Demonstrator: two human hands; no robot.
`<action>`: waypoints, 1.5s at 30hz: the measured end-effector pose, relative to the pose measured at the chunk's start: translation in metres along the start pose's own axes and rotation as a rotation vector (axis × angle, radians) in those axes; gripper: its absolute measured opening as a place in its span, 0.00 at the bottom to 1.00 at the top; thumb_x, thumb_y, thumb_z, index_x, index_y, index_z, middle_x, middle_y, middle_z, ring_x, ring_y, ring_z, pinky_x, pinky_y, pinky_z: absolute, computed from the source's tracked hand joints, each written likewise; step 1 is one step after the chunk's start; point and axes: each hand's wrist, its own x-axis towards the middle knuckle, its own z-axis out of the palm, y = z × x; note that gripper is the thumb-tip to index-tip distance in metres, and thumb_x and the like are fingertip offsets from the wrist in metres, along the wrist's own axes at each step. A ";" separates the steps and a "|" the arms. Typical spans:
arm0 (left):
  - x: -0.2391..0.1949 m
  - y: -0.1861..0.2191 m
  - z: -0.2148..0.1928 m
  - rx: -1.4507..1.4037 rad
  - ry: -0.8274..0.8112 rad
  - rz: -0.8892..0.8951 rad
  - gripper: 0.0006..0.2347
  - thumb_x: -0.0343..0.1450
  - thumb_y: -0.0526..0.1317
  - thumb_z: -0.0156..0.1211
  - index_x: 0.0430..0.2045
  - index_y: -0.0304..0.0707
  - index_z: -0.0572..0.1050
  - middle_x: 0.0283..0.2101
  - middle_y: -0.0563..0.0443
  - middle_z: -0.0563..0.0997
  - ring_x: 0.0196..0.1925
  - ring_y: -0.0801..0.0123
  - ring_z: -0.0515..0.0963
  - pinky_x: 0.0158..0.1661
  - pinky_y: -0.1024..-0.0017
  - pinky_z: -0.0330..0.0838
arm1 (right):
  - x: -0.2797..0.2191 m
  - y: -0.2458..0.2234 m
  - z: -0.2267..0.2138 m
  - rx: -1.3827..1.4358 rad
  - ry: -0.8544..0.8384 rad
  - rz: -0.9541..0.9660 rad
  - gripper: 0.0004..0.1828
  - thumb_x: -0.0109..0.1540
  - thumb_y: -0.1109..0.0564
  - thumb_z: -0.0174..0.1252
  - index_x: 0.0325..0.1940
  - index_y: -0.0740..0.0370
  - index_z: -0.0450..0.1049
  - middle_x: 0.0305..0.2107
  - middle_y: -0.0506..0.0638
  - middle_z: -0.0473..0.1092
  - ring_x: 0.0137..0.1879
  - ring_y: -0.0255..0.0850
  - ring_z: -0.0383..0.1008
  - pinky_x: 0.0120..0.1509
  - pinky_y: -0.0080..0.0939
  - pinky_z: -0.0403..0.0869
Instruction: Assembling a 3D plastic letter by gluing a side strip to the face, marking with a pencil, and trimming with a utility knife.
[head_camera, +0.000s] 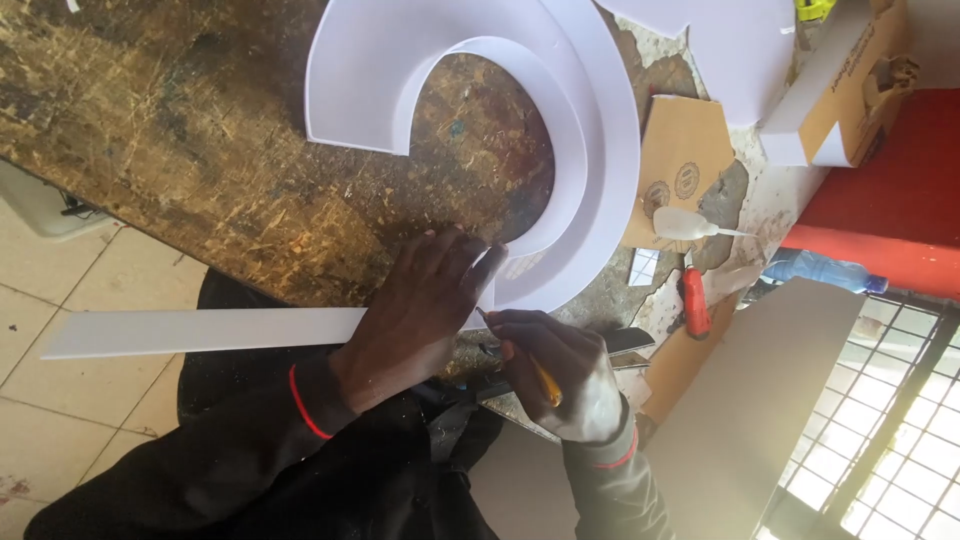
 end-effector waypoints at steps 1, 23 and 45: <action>-0.001 0.000 0.000 -0.004 -0.004 -0.005 0.43 0.63 0.27 0.68 0.81 0.36 0.61 0.63 0.38 0.74 0.72 0.40 0.73 0.69 0.44 0.66 | -0.001 0.001 0.001 0.004 -0.006 0.003 0.11 0.66 0.69 0.55 0.43 0.70 0.85 0.40 0.67 0.85 0.40 0.62 0.91 0.32 0.55 0.88; 0.000 -0.001 -0.008 -0.081 0.044 -0.093 0.35 0.72 0.36 0.62 0.80 0.38 0.62 0.68 0.43 0.74 0.76 0.46 0.70 0.70 0.50 0.67 | 0.007 0.000 0.014 -0.073 -0.099 0.021 0.08 0.72 0.68 0.54 0.48 0.75 0.79 0.47 0.69 0.82 0.47 0.56 0.90 0.51 0.44 0.89; 0.003 0.000 -0.008 -0.020 0.084 -0.029 0.37 0.62 0.26 0.68 0.72 0.39 0.66 0.64 0.44 0.75 0.72 0.46 0.72 0.65 0.52 0.71 | -0.021 -0.024 -0.026 -0.009 0.178 -0.005 0.07 0.70 0.66 0.61 0.47 0.67 0.84 0.47 0.61 0.86 0.49 0.50 0.94 0.57 0.45 0.89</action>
